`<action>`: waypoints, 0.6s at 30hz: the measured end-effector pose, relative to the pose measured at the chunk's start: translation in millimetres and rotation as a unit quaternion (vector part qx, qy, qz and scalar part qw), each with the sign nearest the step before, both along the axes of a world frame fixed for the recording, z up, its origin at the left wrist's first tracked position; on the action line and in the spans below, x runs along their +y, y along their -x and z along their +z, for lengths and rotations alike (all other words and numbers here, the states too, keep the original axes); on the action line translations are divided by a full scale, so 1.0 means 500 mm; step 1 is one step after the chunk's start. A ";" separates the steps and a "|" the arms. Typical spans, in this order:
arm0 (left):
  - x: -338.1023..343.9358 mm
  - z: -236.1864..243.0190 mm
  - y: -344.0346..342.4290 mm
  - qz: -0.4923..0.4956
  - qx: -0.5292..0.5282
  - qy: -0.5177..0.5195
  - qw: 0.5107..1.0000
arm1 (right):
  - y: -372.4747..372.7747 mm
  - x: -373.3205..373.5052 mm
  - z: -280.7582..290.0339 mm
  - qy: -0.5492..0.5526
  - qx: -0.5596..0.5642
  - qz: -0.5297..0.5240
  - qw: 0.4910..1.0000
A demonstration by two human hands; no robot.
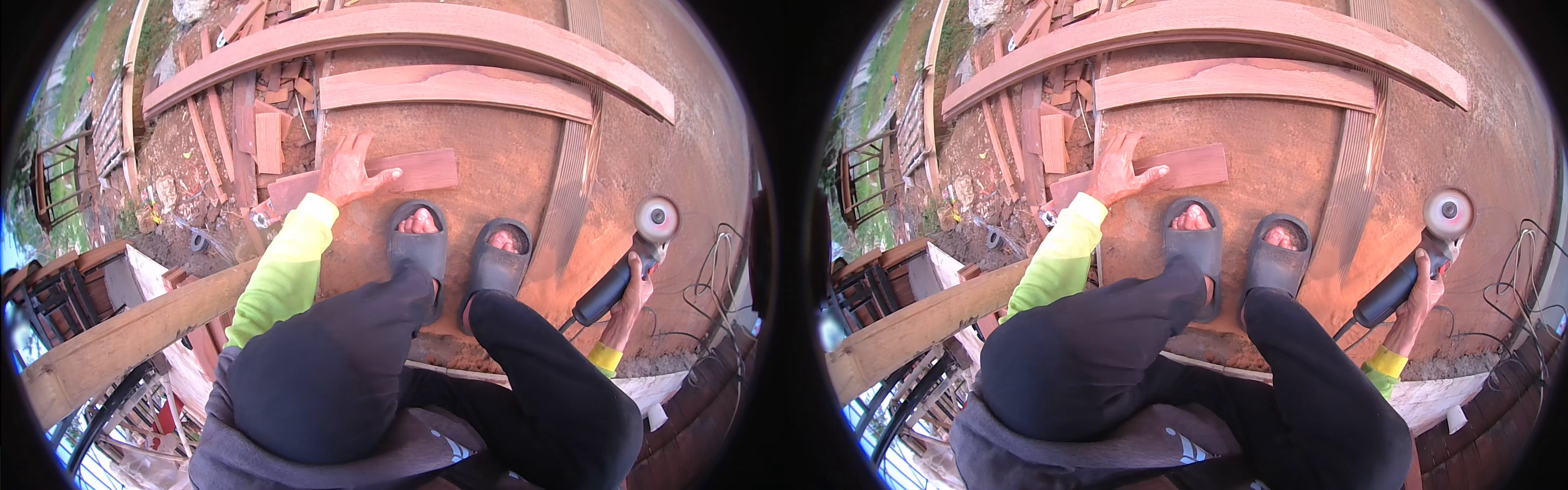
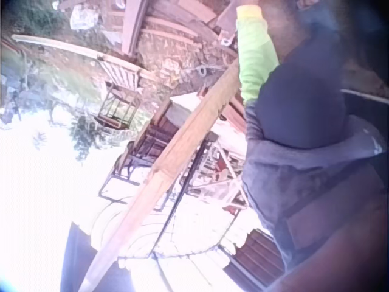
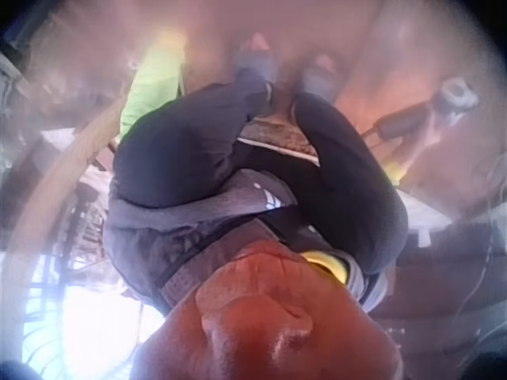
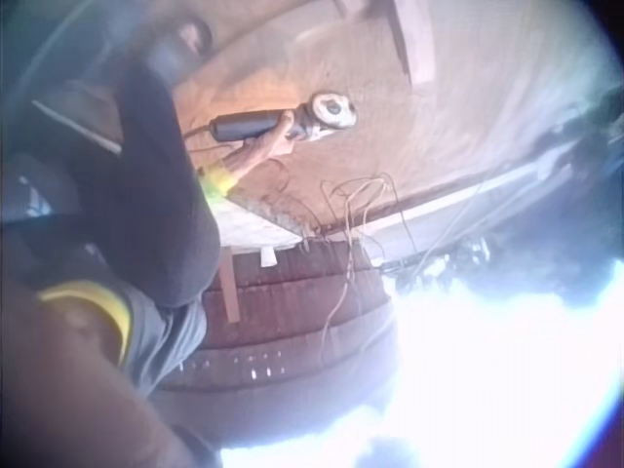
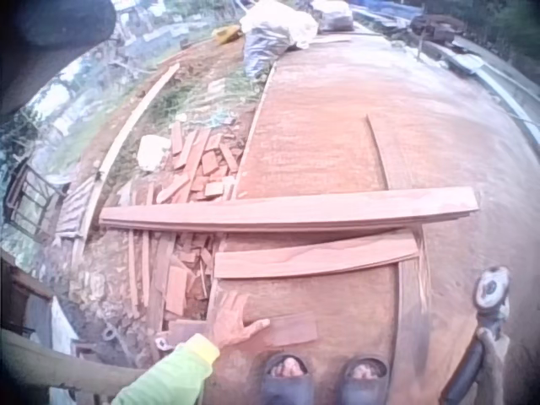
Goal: The person uses an angle grinder to cut several small wooden planks into smaller pieces. They hold the wood with one hand and operate the tool with the other, creating a pile of cut pieces. Finally, they stack the cut wood pieces together.
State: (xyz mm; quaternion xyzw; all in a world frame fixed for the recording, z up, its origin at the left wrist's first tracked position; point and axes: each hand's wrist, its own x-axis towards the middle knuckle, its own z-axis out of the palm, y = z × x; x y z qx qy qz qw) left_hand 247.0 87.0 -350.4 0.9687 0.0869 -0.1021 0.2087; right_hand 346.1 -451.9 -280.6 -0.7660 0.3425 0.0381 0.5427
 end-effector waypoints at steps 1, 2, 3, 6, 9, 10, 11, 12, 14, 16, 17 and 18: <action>0.012 0.007 -0.017 0.010 -0.039 -0.008 0.999 | -0.003 0.015 0.001 0.000 0.008 0.007 1.000; 0.029 0.007 -0.037 -0.006 -0.063 -0.044 0.997 | -0.006 0.029 -0.001 0.000 0.017 0.014 1.000; 0.039 -0.005 -0.077 -0.031 -0.095 -0.073 0.992 | -0.002 0.028 0.003 -0.007 0.003 0.004 1.000; 0.060 -0.011 -0.154 -0.057 -0.098 -0.152 0.982 | -0.003 0.023 0.008 0.001 0.007 0.000 1.000; 0.086 -0.016 -0.201 -0.055 0.002 -0.194 0.979 | 0.003 0.005 0.002 0.009 0.005 -0.008 1.000; 0.100 -0.013 -0.205 -0.050 0.048 -0.205 0.976 | 0.002 0.003 -0.001 0.008 0.004 -0.009 1.000; 0.103 -0.011 -0.204 -0.043 0.054 -0.199 0.978 | 0.004 0.003 -0.004 0.011 0.007 -0.011 1.000; 0.101 -0.010 -0.200 -0.041 0.050 -0.212 0.975 | 0.004 0.000 -0.004 0.017 0.014 -0.004 1.000; 0.097 0.001 -0.185 -0.035 0.041 -0.241 0.969 | 0.004 -0.006 -0.002 0.027 0.027 0.009 0.999; 0.102 0.011 -0.169 -0.004 -0.011 -0.241 0.970 | 0.006 -0.008 -0.003 0.019 0.016 -0.001 1.000; 0.097 0.034 -0.160 0.013 -0.024 -0.248 0.968 | 0.008 -0.007 -0.005 0.014 0.011 -0.006 1.000; 0.095 0.050 -0.152 0.031 -0.038 -0.255 0.966 | 0.008 -0.011 -0.007 0.017 0.017 -0.004 1.000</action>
